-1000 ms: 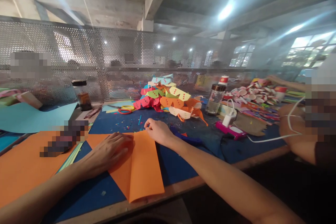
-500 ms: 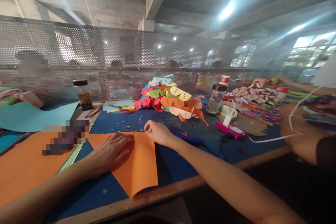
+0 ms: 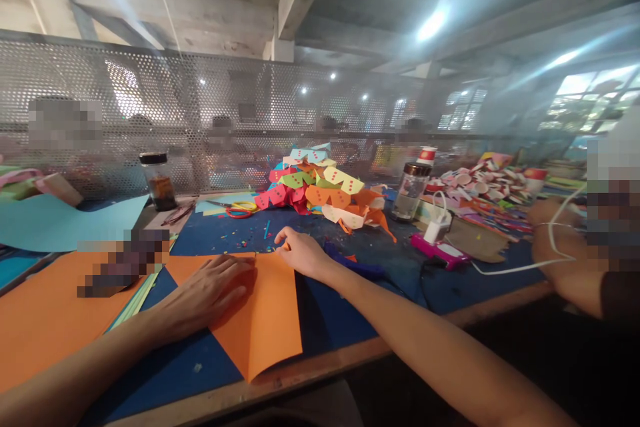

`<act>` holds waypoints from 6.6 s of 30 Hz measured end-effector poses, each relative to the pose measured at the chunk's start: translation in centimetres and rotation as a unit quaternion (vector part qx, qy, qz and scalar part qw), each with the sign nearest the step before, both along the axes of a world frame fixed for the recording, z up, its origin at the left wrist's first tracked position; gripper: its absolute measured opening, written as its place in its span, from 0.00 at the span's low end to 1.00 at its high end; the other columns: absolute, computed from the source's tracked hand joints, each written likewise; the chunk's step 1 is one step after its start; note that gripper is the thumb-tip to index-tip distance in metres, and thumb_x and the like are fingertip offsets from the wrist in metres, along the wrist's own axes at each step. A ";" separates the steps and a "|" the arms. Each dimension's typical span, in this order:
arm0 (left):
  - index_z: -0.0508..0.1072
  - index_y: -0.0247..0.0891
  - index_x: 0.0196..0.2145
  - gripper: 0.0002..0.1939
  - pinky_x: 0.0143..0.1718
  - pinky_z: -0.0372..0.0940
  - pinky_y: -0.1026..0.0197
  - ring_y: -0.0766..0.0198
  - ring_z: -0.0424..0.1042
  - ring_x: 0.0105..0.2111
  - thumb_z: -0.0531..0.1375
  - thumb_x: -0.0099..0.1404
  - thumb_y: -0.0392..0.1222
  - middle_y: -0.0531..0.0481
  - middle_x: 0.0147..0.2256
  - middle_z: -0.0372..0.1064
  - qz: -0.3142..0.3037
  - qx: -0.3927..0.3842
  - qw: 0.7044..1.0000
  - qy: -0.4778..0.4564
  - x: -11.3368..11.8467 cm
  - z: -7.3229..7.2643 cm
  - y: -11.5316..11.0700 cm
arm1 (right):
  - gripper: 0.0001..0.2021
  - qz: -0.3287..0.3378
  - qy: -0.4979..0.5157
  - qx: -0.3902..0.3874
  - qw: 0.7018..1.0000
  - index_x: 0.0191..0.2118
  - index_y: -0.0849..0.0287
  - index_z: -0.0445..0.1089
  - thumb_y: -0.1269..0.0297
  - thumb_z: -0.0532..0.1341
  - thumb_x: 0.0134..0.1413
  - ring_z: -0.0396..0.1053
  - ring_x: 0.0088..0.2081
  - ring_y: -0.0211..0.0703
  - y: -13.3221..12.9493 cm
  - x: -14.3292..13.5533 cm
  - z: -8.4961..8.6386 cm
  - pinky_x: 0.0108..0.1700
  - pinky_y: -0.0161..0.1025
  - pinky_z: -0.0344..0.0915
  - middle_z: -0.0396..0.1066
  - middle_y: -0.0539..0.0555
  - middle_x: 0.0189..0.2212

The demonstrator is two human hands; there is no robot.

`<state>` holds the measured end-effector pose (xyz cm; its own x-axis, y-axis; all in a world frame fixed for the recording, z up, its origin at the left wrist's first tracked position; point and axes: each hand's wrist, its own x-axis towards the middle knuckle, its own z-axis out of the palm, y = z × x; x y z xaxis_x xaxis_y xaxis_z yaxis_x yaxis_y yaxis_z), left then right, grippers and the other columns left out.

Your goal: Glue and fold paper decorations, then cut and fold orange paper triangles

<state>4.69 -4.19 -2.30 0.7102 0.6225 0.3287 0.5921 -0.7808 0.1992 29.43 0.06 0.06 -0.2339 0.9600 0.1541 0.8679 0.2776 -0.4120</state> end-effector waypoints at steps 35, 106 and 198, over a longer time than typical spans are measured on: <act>0.67 0.45 0.57 0.17 0.62 0.61 0.46 0.52 0.64 0.60 0.54 0.72 0.44 0.47 0.61 0.66 0.024 -0.015 0.999 0.026 0.1 -0.4 0.4 | 0.12 0.046 -0.016 -0.025 0.998 0.41 0.51 0.79 0.68 0.58 0.58 0.75 0.40 0.43 0.1 0.3 -0.2 0.39 0.35 0.61 0.79 0.49 0.38; 0.64 0.49 0.63 0.23 0.64 0.59 0.45 0.52 0.63 0.63 0.55 0.73 0.53 0.49 0.63 0.64 0.019 -0.062 0.998 0.003 -0.2 -0.2 0.0 | 0.08 0.052 -0.005 -0.050 0.997 0.38 0.54 0.78 0.69 0.62 0.54 0.75 0.43 0.45 -0.4 0.2 0.3 0.41 0.36 0.63 0.80 0.51 0.40; 0.63 0.51 0.64 0.27 0.65 0.58 0.44 0.52 0.60 0.65 0.55 0.71 0.60 0.49 0.65 0.62 0.017 -0.079 0.997 0.011 -0.2 0.1 -0.3 | 0.07 0.088 0.045 -0.066 0.993 0.34 0.54 0.79 0.71 0.65 0.49 0.77 0.42 0.46 0.1 0.9 0.0 0.44 0.36 0.67 0.81 0.49 0.37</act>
<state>4.54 -4.49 -2.16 0.6938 0.6891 0.2090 0.6234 -0.7201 0.3048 30.28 0.18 0.05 -0.3907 0.9187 0.0580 0.7688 0.3603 -0.5284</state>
